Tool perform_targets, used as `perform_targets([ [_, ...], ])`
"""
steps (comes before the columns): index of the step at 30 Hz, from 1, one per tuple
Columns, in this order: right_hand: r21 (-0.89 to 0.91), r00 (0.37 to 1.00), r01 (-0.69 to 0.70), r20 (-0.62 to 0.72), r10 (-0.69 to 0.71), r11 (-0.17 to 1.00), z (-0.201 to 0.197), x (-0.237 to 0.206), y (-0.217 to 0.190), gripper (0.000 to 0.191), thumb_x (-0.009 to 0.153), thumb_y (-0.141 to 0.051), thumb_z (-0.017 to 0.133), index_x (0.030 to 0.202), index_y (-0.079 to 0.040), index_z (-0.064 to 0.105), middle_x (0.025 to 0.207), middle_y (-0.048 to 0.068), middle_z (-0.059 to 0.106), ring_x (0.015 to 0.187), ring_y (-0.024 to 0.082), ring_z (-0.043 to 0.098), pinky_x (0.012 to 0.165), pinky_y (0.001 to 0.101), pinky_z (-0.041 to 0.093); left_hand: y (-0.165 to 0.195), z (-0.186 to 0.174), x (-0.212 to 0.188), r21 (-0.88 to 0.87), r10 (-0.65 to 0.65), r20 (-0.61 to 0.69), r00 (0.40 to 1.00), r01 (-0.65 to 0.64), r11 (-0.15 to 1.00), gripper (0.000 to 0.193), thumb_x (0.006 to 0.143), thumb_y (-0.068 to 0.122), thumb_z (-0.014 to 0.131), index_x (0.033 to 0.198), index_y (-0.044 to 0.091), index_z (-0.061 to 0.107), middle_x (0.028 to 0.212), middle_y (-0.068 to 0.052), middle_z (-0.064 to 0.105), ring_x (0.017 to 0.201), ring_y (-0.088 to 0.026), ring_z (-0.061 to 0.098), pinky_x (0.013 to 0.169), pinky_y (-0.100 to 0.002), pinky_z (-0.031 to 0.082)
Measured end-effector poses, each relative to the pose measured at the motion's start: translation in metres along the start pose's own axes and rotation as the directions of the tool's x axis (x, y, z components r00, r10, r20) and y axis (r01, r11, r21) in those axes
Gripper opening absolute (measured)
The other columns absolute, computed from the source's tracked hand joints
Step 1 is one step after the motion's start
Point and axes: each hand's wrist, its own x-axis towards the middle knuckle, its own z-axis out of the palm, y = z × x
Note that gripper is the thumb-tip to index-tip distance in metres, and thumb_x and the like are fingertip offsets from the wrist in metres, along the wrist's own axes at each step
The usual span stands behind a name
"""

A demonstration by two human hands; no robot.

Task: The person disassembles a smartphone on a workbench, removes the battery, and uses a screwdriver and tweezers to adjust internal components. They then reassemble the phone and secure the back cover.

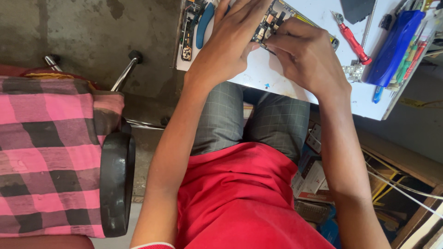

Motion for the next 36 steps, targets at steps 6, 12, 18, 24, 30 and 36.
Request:
perform_targets([
  [6,0.012,0.999,-0.006,0.033,0.005,1.0,-0.005,0.005,-0.001,0.02,0.089,0.007,0.075,0.107,-0.002,0.075,0.1,0.012,0.067,0.093,0.033,0.067,0.083,0.0414,0.054,-0.001,-0.002,0.0,0.005,0.011,-0.013,1.0,-0.011,1.0,0.078,0.091,-0.003,0.079,0.159,0.001,0.041,0.159,-0.017,0.051,0.156,-0.031,0.037,0.13,-0.049,0.018],
  [12,0.001,0.994,-0.009,0.104,0.009,1.0,-0.004,0.02,0.003,0.013,0.088,0.006,0.071,0.095,0.001,0.062,0.095,0.015,0.061,0.094,0.038,0.063,0.079,0.0469,0.049,-0.001,-0.001,0.003,-0.004,-0.003,-0.001,1.0,0.003,1.0,0.08,0.09,-0.005,0.077,0.16,0.001,0.039,0.158,-0.018,0.051,0.156,-0.031,0.036,0.13,-0.05,0.017],
  [18,-0.069,0.993,-0.045,0.107,0.053,0.997,0.001,0.023,0.002,0.017,0.083,0.008,0.07,0.093,-0.002,0.06,0.096,0.013,0.061,0.091,0.038,0.063,0.073,0.0482,0.047,-0.002,0.001,0.002,-0.006,0.007,-0.012,1.0,-0.007,1.0,0.082,0.089,-0.005,0.077,0.161,0.002,0.037,0.16,-0.018,0.049,0.157,-0.031,0.035,0.13,-0.049,0.017],
  [24,-0.106,0.996,-0.058,0.068,0.066,0.993,0.009,0.02,0.003,0.023,0.078,0.008,0.07,0.095,-0.004,0.06,0.095,0.011,0.061,0.087,0.038,0.064,0.07,0.0476,0.048,-0.004,0.002,0.002,0.011,0.0,-0.001,1.0,0.0,1.0,0.083,0.089,-0.006,0.076,0.161,0.002,0.037,0.16,-0.017,0.049,0.158,-0.03,0.035,0.131,-0.05,0.016],
  [30,-0.012,0.998,-0.051,0.042,0.052,0.999,0.009,0.013,0.006,0.021,0.078,0.014,0.064,0.092,0.0,0.057,0.097,0.014,0.059,0.089,0.038,0.062,0.075,0.0467,0.048,-0.002,0.002,0.002,0.01,-0.003,-0.01,1.0,0.003,1.0,0.081,0.091,-0.003,0.078,0.161,0.002,0.037,0.161,-0.016,0.049,0.157,-0.03,0.035,0.131,-0.05,0.016],
  [36,0.104,0.998,-0.063,0.026,0.061,0.993,0.005,0.007,0.009,0.022,0.078,0.019,0.058,0.095,0.005,0.056,0.093,0.016,0.056,0.089,0.038,0.059,0.078,0.0452,0.047,-0.001,0.002,0.003,0.023,0.012,-0.02,1.0,-0.011,1.0,0.08,0.091,-0.003,0.079,0.16,0.001,0.039,0.16,-0.016,0.05,0.157,-0.03,0.035,0.13,-0.049,0.017],
])
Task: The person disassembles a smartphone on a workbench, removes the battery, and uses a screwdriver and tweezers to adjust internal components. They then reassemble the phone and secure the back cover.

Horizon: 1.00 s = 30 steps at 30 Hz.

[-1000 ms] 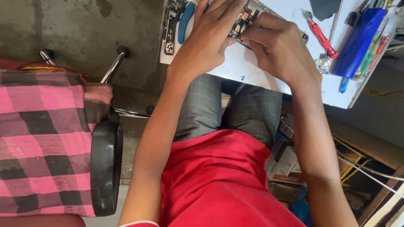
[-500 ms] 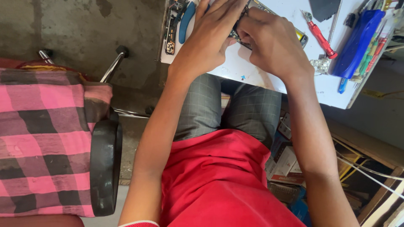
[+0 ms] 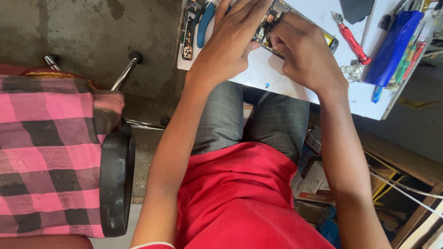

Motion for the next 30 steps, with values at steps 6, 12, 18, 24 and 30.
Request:
perform_targets([
  [6,0.013,0.999,-0.018,-0.04,0.018,1.0,0.001,-0.004,-0.002,0.018,0.087,0.018,0.061,0.098,0.003,0.059,0.096,0.017,0.058,0.089,0.037,0.061,0.079,0.0447,0.047,0.0,-0.001,-0.001,-0.004,0.001,-0.003,1.0,-0.001,1.0,0.078,0.09,-0.002,0.08,0.158,0.001,0.041,0.158,-0.016,0.052,0.155,-0.03,0.038,0.129,-0.049,0.019],
  [12,0.008,0.999,0.019,-0.033,-0.019,1.0,-0.003,-0.003,-0.005,0.02,0.091,0.014,0.067,0.106,0.0,0.067,0.101,0.016,0.064,0.095,0.037,0.065,0.084,0.0444,0.051,-0.001,-0.002,-0.002,-0.023,0.005,-0.004,1.0,-0.005,1.0,0.077,0.09,-0.003,0.079,0.157,0.0,0.042,0.157,-0.016,0.053,0.154,-0.031,0.038,0.128,-0.049,0.021],
  [18,-0.047,1.0,0.019,0.019,-0.018,0.999,-0.007,0.003,-0.007,0.016,0.091,0.011,0.069,0.103,0.0,0.068,0.1,0.015,0.065,0.097,0.037,0.065,0.083,0.0453,0.051,-0.001,-0.002,-0.002,-0.024,0.019,-0.016,1.0,-0.02,1.0,0.079,0.089,-0.002,0.081,0.158,0.001,0.042,0.155,-0.017,0.054,0.152,-0.031,0.041,0.125,-0.049,0.024],
  [24,-0.091,1.0,0.007,0.029,-0.004,0.996,-0.007,0.005,-0.011,0.015,0.088,0.01,0.069,0.099,0.0,0.065,0.098,0.014,0.063,0.095,0.038,0.065,0.081,0.0458,0.05,0.0,-0.002,-0.003,-0.023,0.014,-0.017,1.0,-0.014,1.0,0.081,0.089,-0.003,0.081,0.159,0.002,0.041,0.154,-0.017,0.054,0.151,-0.032,0.041,0.123,-0.049,0.026],
  [30,-0.202,1.0,-0.023,0.0,0.023,0.979,0.0,0.008,-0.014,0.011,0.091,0.003,0.074,0.094,-0.002,0.064,0.097,0.011,0.064,0.087,0.037,0.066,0.072,0.0463,0.05,0.001,-0.002,-0.002,-0.016,0.019,-0.027,0.999,-0.019,1.0,0.081,0.088,-0.003,0.081,0.159,0.001,0.041,0.153,-0.017,0.055,0.15,-0.032,0.042,0.123,-0.049,0.027],
])
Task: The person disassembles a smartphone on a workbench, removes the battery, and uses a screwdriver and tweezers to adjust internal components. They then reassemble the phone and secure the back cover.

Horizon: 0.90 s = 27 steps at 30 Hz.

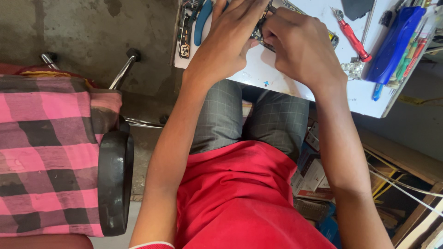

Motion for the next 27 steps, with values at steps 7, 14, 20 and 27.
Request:
perform_targets([
  [7,-0.152,1.0,-0.002,0.0,0.002,0.988,0.012,0.004,-0.001,0.016,0.079,0.001,0.074,0.093,-0.003,0.066,0.097,0.009,0.066,0.085,0.034,0.068,0.071,0.0452,0.053,0.001,0.001,-0.001,-0.006,-0.017,-0.001,1.0,0.017,1.0,0.078,0.087,-0.004,0.08,0.156,0.0,0.044,0.151,-0.017,0.057,0.148,-0.032,0.044,0.122,-0.048,0.028],
  [14,-0.061,0.999,0.04,0.005,-0.04,0.997,0.009,0.001,0.002,0.024,0.081,-0.005,0.079,0.098,-0.002,0.063,0.096,0.009,0.063,0.085,0.034,0.067,0.07,0.0456,0.051,0.0,0.003,-0.001,-0.018,0.003,-0.032,0.999,-0.004,1.0,0.079,0.087,-0.005,0.08,0.156,0.0,0.043,0.148,-0.017,0.059,0.147,-0.033,0.045,0.123,-0.048,0.028],
  [20,0.024,1.0,0.018,0.014,-0.018,1.0,0.001,-0.006,0.004,0.019,0.08,0.009,0.068,0.094,-0.001,0.059,0.099,0.011,0.06,0.09,0.037,0.065,0.075,0.0467,0.05,0.001,0.002,0.001,-0.029,0.0,-0.033,0.999,-0.001,1.0,0.082,0.086,-0.005,0.081,0.157,0.002,0.042,0.147,-0.018,0.059,0.145,-0.034,0.046,0.122,-0.048,0.029],
  [27,0.023,1.0,-0.005,0.011,0.005,1.0,0.0,-0.014,0.005,0.023,0.079,0.013,0.065,0.098,-0.001,0.06,0.104,0.012,0.059,0.091,0.038,0.063,0.074,0.0471,0.048,0.002,0.003,0.001,-0.029,-0.01,-0.029,1.0,0.009,1.0,0.082,0.085,-0.004,0.082,0.157,0.002,0.043,0.15,-0.018,0.057,0.146,-0.034,0.045,0.122,-0.048,0.029],
])
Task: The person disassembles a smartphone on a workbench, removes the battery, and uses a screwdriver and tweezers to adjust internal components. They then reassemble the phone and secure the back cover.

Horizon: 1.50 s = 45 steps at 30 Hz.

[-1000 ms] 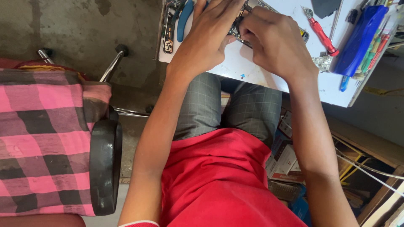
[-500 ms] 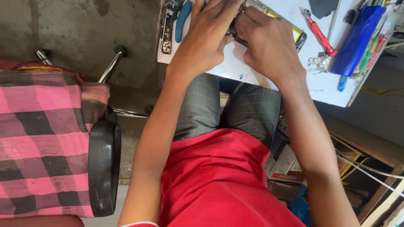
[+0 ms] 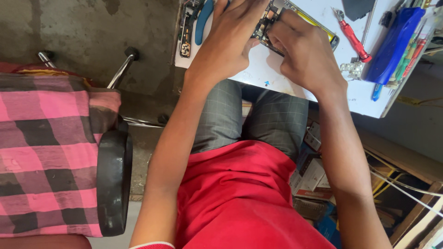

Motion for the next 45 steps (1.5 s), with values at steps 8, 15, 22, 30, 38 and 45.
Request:
perform_targets([
  [8,0.092,0.997,-0.083,0.006,0.082,0.992,-0.012,-0.015,0.016,0.021,0.082,0.016,0.064,0.095,0.002,0.057,0.102,0.014,0.055,0.09,0.034,0.063,0.076,0.0437,0.049,0.002,0.0,0.0,0.032,0.021,-0.01,1.0,-0.021,0.999,0.083,0.084,-0.004,0.081,0.157,0.002,0.041,0.15,-0.016,0.056,0.146,-0.033,0.044,0.122,-0.049,0.028],
  [15,0.146,0.992,0.032,-0.128,-0.013,0.989,-0.007,-0.015,0.01,0.021,0.096,0.015,0.07,0.112,0.002,0.065,0.108,0.013,0.061,0.09,0.031,0.065,0.076,0.0379,0.05,0.001,-0.002,0.0,0.017,0.003,0.012,1.0,-0.003,1.0,0.083,0.084,-0.006,0.08,0.157,0.003,0.041,0.148,-0.015,0.058,0.144,-0.034,0.046,0.12,-0.049,0.029],
  [22,0.124,0.995,0.026,-0.098,-0.013,0.992,0.001,-0.01,0.0,0.027,0.093,0.006,0.081,0.118,-0.004,0.077,0.107,0.009,0.062,0.081,0.019,0.063,0.071,0.035,0.049,0.001,-0.002,-0.002,0.005,0.007,-0.005,1.0,-0.007,1.0,0.083,0.085,-0.005,0.081,0.158,0.004,0.041,0.148,-0.016,0.058,0.145,-0.034,0.046,0.122,-0.049,0.029],
  [30,0.057,0.992,0.048,-0.119,-0.041,0.997,0.006,-0.014,0.004,0.021,0.092,0.004,0.083,0.11,-0.007,0.08,0.106,0.007,0.062,0.077,0.018,0.061,0.07,0.0343,0.048,-0.001,-0.001,-0.002,0.01,0.01,-0.004,1.0,-0.01,1.0,0.084,0.085,-0.006,0.081,0.158,0.005,0.041,0.148,-0.016,0.058,0.144,-0.035,0.047,0.122,-0.049,0.03],
  [38,0.102,0.992,0.038,-0.124,-0.025,0.994,0.011,-0.015,0.008,0.018,0.09,0.009,0.078,0.104,-0.003,0.076,0.108,0.009,0.064,0.084,0.023,0.067,0.078,0.038,0.053,-0.002,0.0,-0.002,0.013,0.02,-0.012,1.0,-0.02,1.0,0.085,0.085,-0.006,0.081,0.159,0.004,0.04,0.147,-0.017,0.058,0.142,-0.035,0.048,0.121,-0.049,0.03],
  [45,0.076,0.992,0.034,-0.124,-0.024,0.997,0.013,-0.009,0.009,0.02,0.086,0.015,0.072,0.099,-0.001,0.072,0.1,0.011,0.063,0.092,0.031,0.067,0.08,0.041,0.053,0.002,-0.003,0.001,0.01,0.014,-0.016,1.0,-0.014,1.0,0.08,0.083,-0.007,0.08,0.154,0.003,0.046,0.147,-0.017,0.058,0.142,-0.036,0.048,0.12,-0.048,0.031],
])
